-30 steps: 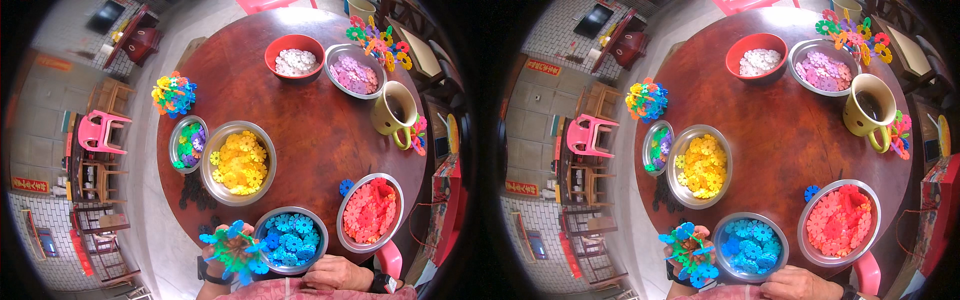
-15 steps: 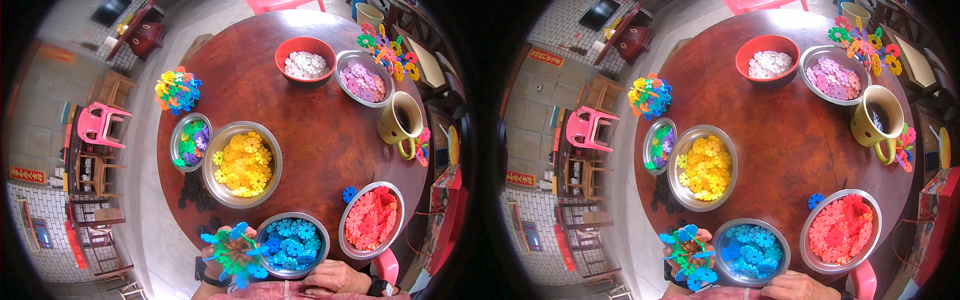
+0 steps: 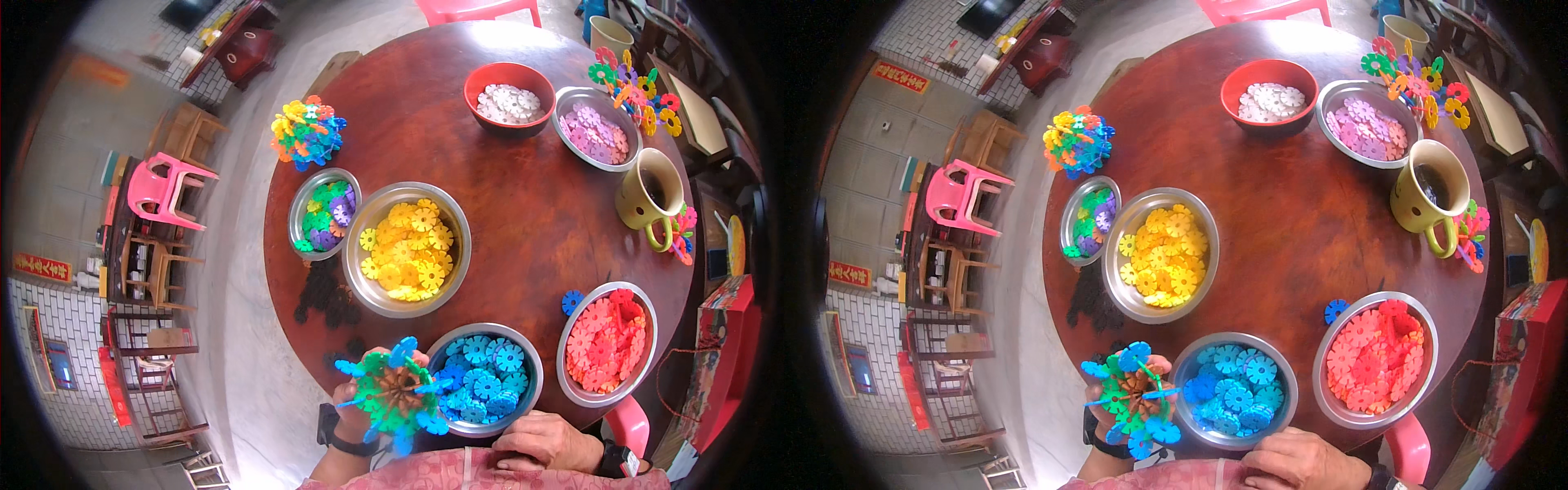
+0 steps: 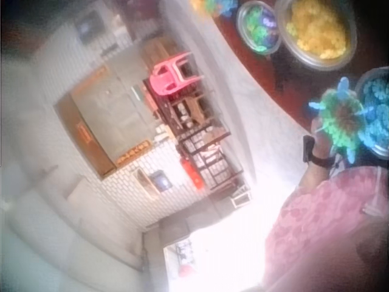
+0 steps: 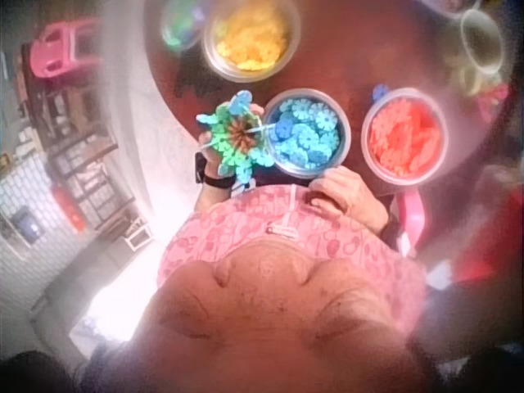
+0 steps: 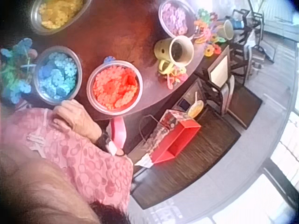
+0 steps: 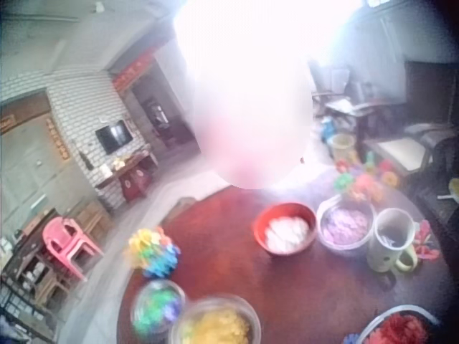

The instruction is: Assembling a structure from snowflake-shaped colorful plastic blocks.

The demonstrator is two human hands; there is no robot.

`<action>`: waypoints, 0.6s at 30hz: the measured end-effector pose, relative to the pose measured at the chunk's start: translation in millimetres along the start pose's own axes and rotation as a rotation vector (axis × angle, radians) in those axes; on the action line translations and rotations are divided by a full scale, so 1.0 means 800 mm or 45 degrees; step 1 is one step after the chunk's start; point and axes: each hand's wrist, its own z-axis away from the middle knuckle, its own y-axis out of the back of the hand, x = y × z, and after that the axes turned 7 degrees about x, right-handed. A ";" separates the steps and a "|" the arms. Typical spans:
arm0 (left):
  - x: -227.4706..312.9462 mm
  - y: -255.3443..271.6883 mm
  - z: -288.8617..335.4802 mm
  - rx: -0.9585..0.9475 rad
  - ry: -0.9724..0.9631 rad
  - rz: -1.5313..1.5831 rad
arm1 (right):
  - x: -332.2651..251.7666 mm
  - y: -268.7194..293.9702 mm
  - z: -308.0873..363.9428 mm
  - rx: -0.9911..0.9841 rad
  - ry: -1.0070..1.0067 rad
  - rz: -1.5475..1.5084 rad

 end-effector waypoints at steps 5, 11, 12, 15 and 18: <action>-0.004 -0.012 0.002 0.090 -0.086 -0.014 | 0.007 -0.016 0.007 0.062 0.084 -0.014; -0.005 -0.027 0.000 0.138 -0.132 -0.171 | 0.000 -0.024 0.012 0.015 0.169 0.137; -0.007 -0.020 0.002 0.137 -0.172 -0.170 | -0.001 -0.026 0.013 0.007 0.179 0.162; -0.004 -0.007 0.001 -0.145 -0.085 0.036 | 0.004 -0.030 0.015 0.007 0.210 0.203; -0.003 0.009 -0.015 -0.183 -0.114 0.001 | 0.001 -0.028 0.011 0.019 0.235 0.278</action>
